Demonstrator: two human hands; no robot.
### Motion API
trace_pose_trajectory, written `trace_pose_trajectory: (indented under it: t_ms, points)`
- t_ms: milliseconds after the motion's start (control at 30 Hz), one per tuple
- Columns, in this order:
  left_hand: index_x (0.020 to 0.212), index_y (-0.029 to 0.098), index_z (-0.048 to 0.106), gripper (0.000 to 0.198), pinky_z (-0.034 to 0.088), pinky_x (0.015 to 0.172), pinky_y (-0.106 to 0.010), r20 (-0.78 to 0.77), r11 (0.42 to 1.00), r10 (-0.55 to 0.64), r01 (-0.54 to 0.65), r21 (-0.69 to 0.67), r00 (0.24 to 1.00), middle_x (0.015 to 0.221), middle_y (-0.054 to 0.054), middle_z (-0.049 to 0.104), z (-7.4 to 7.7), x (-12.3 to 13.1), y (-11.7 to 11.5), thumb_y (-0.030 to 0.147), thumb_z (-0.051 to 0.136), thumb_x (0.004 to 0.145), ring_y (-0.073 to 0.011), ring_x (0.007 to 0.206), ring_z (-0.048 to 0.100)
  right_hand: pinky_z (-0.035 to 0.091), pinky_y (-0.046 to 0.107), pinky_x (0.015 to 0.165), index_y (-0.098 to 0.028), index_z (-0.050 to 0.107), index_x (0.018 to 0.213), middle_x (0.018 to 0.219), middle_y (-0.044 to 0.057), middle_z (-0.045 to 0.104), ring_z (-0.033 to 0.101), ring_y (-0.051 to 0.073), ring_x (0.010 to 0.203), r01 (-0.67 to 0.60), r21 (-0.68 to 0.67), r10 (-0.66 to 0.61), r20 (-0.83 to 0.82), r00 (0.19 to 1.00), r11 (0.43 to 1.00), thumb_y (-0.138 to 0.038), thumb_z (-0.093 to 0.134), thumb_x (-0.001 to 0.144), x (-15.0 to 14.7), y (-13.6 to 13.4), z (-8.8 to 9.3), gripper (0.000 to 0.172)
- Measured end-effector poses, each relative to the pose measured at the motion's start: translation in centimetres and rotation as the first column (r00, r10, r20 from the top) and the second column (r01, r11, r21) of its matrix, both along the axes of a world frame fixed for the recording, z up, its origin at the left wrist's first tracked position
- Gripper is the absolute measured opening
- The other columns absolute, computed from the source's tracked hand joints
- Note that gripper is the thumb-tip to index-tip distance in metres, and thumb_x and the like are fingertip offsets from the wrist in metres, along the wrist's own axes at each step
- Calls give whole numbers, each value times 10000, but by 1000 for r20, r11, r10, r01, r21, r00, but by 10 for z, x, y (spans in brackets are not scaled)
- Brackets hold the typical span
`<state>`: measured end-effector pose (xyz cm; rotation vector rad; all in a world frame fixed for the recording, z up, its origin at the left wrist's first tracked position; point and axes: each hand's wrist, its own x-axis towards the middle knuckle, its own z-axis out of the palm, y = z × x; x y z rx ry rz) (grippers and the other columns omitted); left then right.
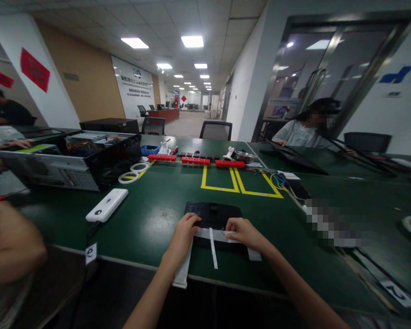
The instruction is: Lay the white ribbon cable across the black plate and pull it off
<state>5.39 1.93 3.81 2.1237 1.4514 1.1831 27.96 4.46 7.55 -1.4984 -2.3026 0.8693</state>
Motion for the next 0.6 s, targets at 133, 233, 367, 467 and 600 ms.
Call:
trace_pose_trajectory:
  t_ms: [133,233,367,467,600]
  points:
    - [1138,202,580,302,289,1045,-475,-324,992,-114,123,8,939,1244,-79,574,7,7,-19,192,552,838,-244,1205,466,386,207,577,-151,622,791,729,10,636,579,124,680,-5,52,3,43,999,999,-237,613,722,1,1,-5,111]
    - [1311,196,429,561,243,1032,-572,-489,979,-205,184,-92,848,1379,-117,435,7,18,-40,413,573,815,-317,1280,356,381,210,591,-165,622,786,735,6,634,578,130,700,-11,97,3,81,997,995,-237,610,726,1,2,-7,94]
    - [1400,156,279,827,191,1009,-644,-581,979,-199,138,-148,789,1444,-163,299,-1,27,-58,584,555,748,-388,1321,221,368,217,613,-186,623,791,770,3,620,568,136,735,-16,164,-8,142,990,986,-249,609,733,1,0,-7,87]
    - [1413,176,252,843,186,1013,-640,-595,985,-171,115,-131,786,1450,-154,291,-5,29,-60,608,534,747,-386,1324,217,353,222,607,-198,618,786,823,6,594,550,134,740,-3,223,-43,198,979,975,-258,620,726,1,-2,-7,84]
    - [1401,173,290,871,186,1010,-646,-598,986,-156,93,-135,786,1442,-150,307,-6,32,-58,655,526,715,-400,1314,235,357,232,630,-198,606,779,850,13,568,538,143,779,16,256,-71,207,976,967,-260,630,723,1,-6,-8,87]
